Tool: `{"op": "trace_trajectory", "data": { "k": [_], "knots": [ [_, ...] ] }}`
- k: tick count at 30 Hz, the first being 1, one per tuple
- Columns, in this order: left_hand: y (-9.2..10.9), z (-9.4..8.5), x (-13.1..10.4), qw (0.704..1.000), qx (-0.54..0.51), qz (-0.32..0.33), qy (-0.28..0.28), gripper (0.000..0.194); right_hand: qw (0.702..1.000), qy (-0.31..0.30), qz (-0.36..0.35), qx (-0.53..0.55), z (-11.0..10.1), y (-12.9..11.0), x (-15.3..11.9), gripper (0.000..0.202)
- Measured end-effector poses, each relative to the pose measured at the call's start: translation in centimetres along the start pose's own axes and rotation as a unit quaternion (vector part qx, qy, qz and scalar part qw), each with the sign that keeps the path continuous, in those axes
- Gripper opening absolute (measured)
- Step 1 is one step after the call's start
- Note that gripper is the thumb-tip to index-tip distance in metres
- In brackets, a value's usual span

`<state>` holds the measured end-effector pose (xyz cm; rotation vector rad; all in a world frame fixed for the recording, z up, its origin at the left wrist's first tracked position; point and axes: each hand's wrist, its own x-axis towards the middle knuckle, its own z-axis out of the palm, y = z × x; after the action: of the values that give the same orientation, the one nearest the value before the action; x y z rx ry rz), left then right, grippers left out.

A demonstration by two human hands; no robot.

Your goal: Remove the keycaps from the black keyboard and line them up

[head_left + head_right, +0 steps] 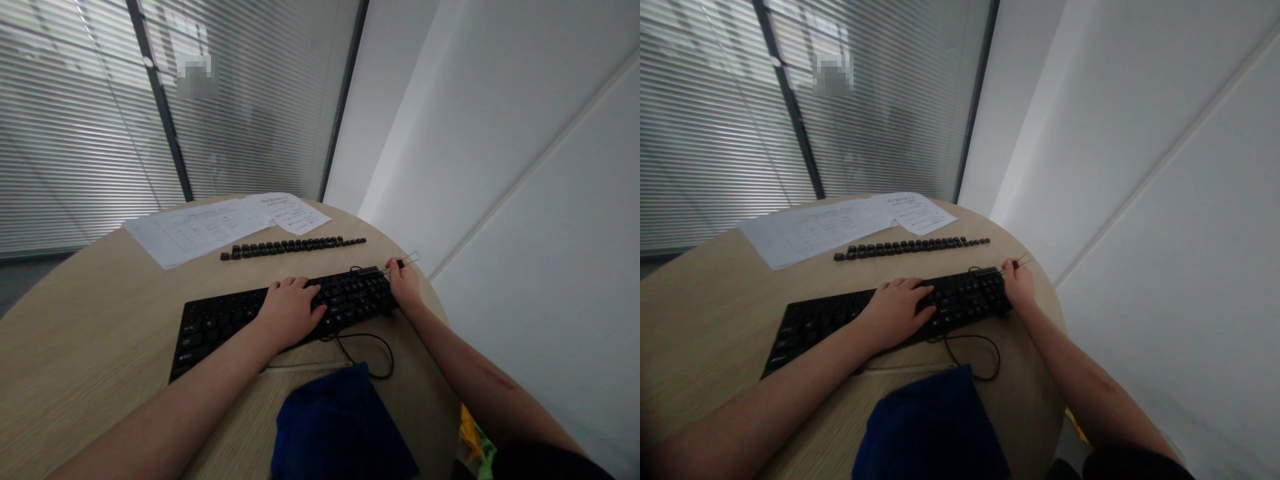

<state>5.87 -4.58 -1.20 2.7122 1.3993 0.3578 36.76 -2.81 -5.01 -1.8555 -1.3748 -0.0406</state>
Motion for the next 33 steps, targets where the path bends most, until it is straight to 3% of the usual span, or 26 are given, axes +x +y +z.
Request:
{"op": "trace_trajectory", "data": {
  "k": [9,20,33],
  "knots": [
    [-0.1,0.0,-0.1,1.000,0.005,0.006,0.004,0.048,0.991,-0.090,-0.035,-0.090,-0.2,-1.1,1.6,0.041],
    [-0.1,-0.1,-0.1,1.000,0.000,0.006,0.005,0.047,0.995,-0.092,0.001,-0.030,-0.3,-0.4,1.4,0.040],
    [-0.1,-0.2,-0.1,1.000,0.005,0.004,0.003,0.048,0.995,-0.094,-0.011,-0.017,-0.3,-0.6,1.6,0.038]
  ]
}}
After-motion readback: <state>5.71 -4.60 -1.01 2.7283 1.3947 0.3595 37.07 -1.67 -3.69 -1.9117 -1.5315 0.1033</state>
